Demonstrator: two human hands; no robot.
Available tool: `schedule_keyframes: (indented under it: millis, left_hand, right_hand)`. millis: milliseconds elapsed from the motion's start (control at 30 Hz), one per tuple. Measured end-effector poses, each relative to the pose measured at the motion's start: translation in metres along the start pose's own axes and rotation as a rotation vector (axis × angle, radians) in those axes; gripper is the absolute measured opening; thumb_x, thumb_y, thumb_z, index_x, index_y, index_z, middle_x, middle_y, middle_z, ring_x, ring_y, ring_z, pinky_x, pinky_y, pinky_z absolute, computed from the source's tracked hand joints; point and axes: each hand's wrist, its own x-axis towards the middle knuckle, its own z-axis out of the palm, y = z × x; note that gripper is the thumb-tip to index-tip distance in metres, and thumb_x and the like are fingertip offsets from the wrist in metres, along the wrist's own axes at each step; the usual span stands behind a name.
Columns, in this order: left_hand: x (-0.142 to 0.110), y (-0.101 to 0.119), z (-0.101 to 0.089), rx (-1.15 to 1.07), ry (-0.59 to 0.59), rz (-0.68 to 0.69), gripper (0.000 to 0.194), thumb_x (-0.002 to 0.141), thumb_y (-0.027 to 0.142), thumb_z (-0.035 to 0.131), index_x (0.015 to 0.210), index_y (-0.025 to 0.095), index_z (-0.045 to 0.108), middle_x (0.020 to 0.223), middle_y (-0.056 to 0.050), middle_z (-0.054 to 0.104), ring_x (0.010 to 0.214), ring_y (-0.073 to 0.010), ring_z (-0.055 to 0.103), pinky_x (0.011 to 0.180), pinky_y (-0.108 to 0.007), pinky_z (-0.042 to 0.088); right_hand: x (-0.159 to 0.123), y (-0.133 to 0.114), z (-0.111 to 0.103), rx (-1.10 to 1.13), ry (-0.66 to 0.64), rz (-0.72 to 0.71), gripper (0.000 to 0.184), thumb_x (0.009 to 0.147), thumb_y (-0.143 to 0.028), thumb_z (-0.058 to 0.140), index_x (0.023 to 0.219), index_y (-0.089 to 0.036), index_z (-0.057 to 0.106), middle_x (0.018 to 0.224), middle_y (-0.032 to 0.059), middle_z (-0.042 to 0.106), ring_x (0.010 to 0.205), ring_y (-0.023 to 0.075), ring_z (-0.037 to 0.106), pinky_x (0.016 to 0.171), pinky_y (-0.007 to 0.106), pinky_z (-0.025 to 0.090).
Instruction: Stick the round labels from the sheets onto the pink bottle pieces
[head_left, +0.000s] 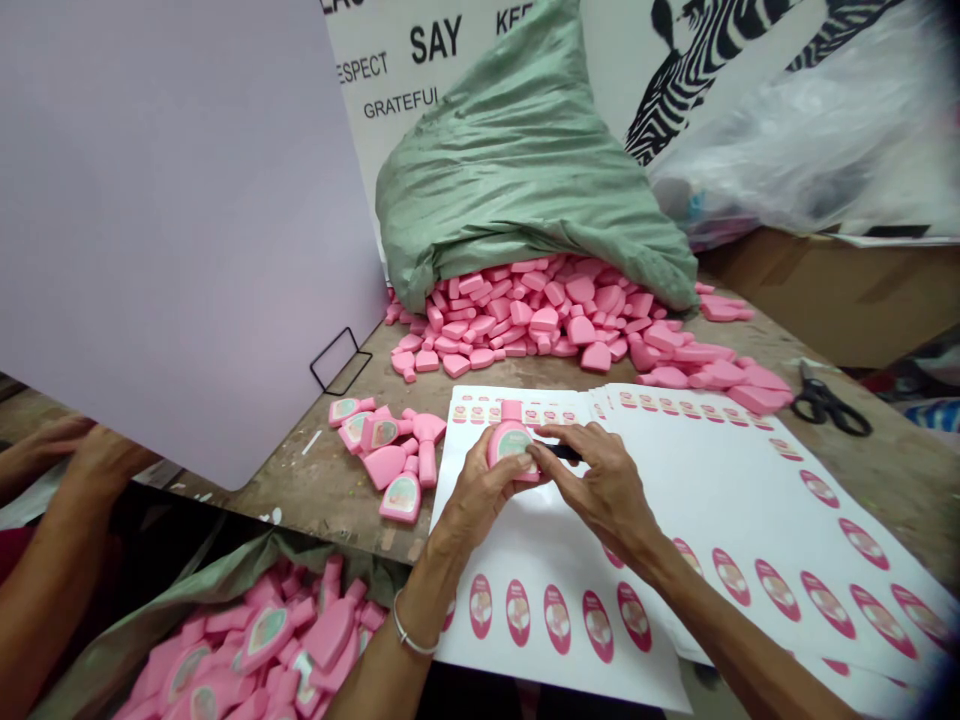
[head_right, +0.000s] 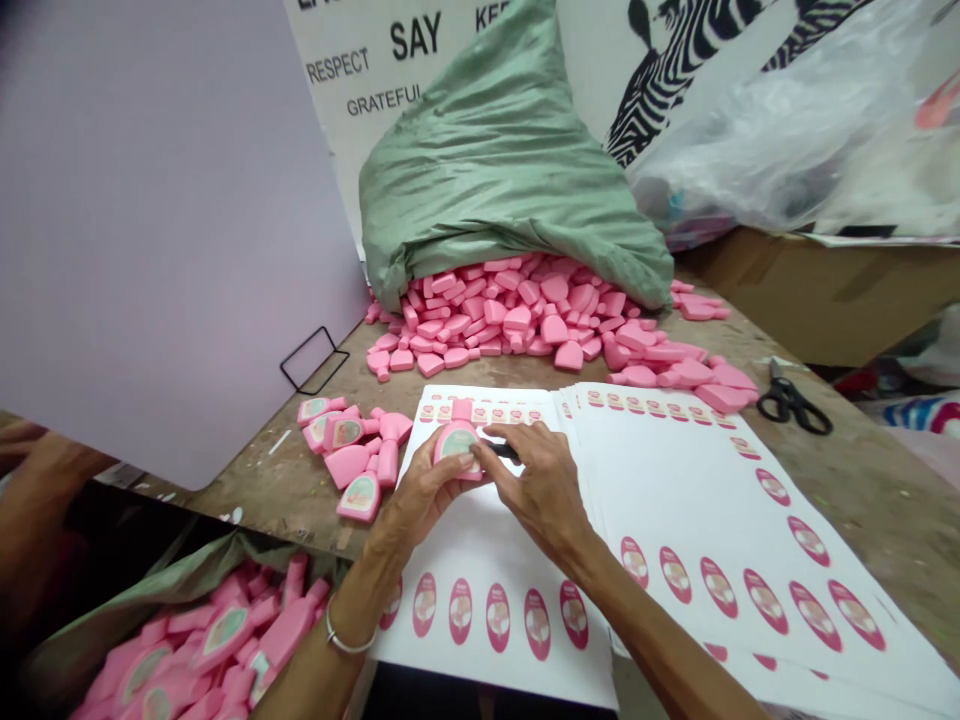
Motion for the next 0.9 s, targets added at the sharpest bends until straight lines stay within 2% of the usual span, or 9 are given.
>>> schedule_keyframes:
  millis: [100,233,400,567,633,700,767,833,900]
  left_hand:
    - [-0.003,0.004,-0.001,0.0,-0.008,-0.013,0.024,0.075,0.018,0.065,0.096,0.011,0.055,0.093,-0.008,0.064,0.08,-0.0169,0.064,0.084,-0.037,0.051]
    - [-0.011,0.006,0.005,0.083,-0.05,-0.038,0.028,0.074,0.017,0.065,0.099,0.011,0.056,0.092,-0.007,0.063,0.079,-0.017,0.064,0.081,-0.036,0.05]
    - [-0.024,0.0,0.009,0.123,-0.132,-0.097,0.041,0.066,0.01,0.07,0.104,0.015,0.058,0.083,-0.001,0.061,0.077,-0.0145,0.063,0.078,-0.031,0.05]
    - [-0.049,0.01,-0.006,0.127,-0.172,-0.167,0.039,0.072,0.021,0.068,0.108,0.017,0.055,0.085,-0.005,0.065,0.069,-0.0158,0.065,0.075,-0.035,0.053]
    - [-0.059,0.028,-0.023,0.242,-0.078,-0.109,0.033,0.076,0.029,0.065,0.105,0.016,0.057,0.091,-0.008,0.066,0.068,-0.0159,0.065,0.07,-0.033,0.053]
    - [-0.063,0.054,-0.051,0.457,0.11,0.017,0.03,0.082,0.037,0.058,0.102,0.016,0.058,0.093,-0.008,0.066,0.069,-0.0159,0.065,0.07,-0.03,0.052]
    - [-0.06,0.083,-0.09,0.734,0.347,0.209,0.031,0.086,0.042,0.049,0.102,0.018,0.059,0.094,-0.008,0.067,0.078,-0.0172,0.064,0.071,-0.028,0.051]
    - [-0.048,0.111,-0.133,1.069,0.551,0.37,0.03,0.086,0.04,0.049,0.105,0.019,0.058,0.105,-0.008,0.066,0.094,-0.0193,0.061,0.086,-0.031,0.047]
    - [-0.032,0.133,-0.172,1.136,0.613,0.392,0.034,0.081,0.038,0.053,0.106,0.016,0.059,0.112,-0.011,0.063,0.106,-0.0236,0.056,0.096,-0.036,0.04]
  right_hand:
    - [0.008,0.011,-0.009,-0.055,-0.02,0.158,0.038,0.081,-0.049,0.058,0.103,-0.019,0.065,0.097,0.0091,0.07,0.088,0.0256,0.062,0.082,0.043,0.044]
    - [0.015,0.007,-0.013,0.291,-0.16,0.358,0.063,0.07,-0.051,0.065,0.124,-0.022,0.05,0.118,0.0094,0.06,0.102,0.0236,0.061,0.084,0.036,0.049]
    - [0.013,-0.011,-0.004,0.329,-0.347,0.368,0.072,0.063,-0.045,0.068,0.127,-0.021,0.049,0.109,0.0071,0.062,0.093,0.0229,0.061,0.08,0.034,0.051]
    - [0.016,0.007,0.005,0.332,-0.447,0.293,0.064,0.065,-0.053,0.065,0.12,-0.019,0.057,0.087,0.0042,0.065,0.071,0.0192,0.061,0.061,0.03,0.051]
    - [0.017,0.015,0.011,0.283,-0.386,0.332,0.063,0.067,-0.057,0.064,0.115,-0.018,0.059,0.087,0.0065,0.066,0.07,0.0207,0.063,0.058,0.031,0.051]
    - [0.017,0.014,0.019,0.214,-0.381,0.307,0.062,0.068,-0.057,0.064,0.116,-0.019,0.058,0.097,0.0099,0.067,0.08,0.0242,0.065,0.065,0.034,0.053]
    - [0.019,0.005,0.032,0.141,-0.43,0.173,0.067,0.067,-0.056,0.067,0.123,-0.021,0.054,0.113,0.0121,0.064,0.096,0.028,0.064,0.076,0.039,0.052]
    - [0.026,-0.011,0.052,0.038,-0.483,0.021,0.078,0.064,-0.054,0.069,0.13,-0.02,0.048,0.123,0.0141,0.059,0.107,0.0316,0.059,0.084,0.045,0.048]
    - [0.04,-0.026,0.075,-0.061,-0.543,-0.068,0.09,0.06,-0.054,0.072,0.135,-0.015,0.042,0.127,0.0191,0.055,0.113,0.0354,0.054,0.088,0.049,0.045]
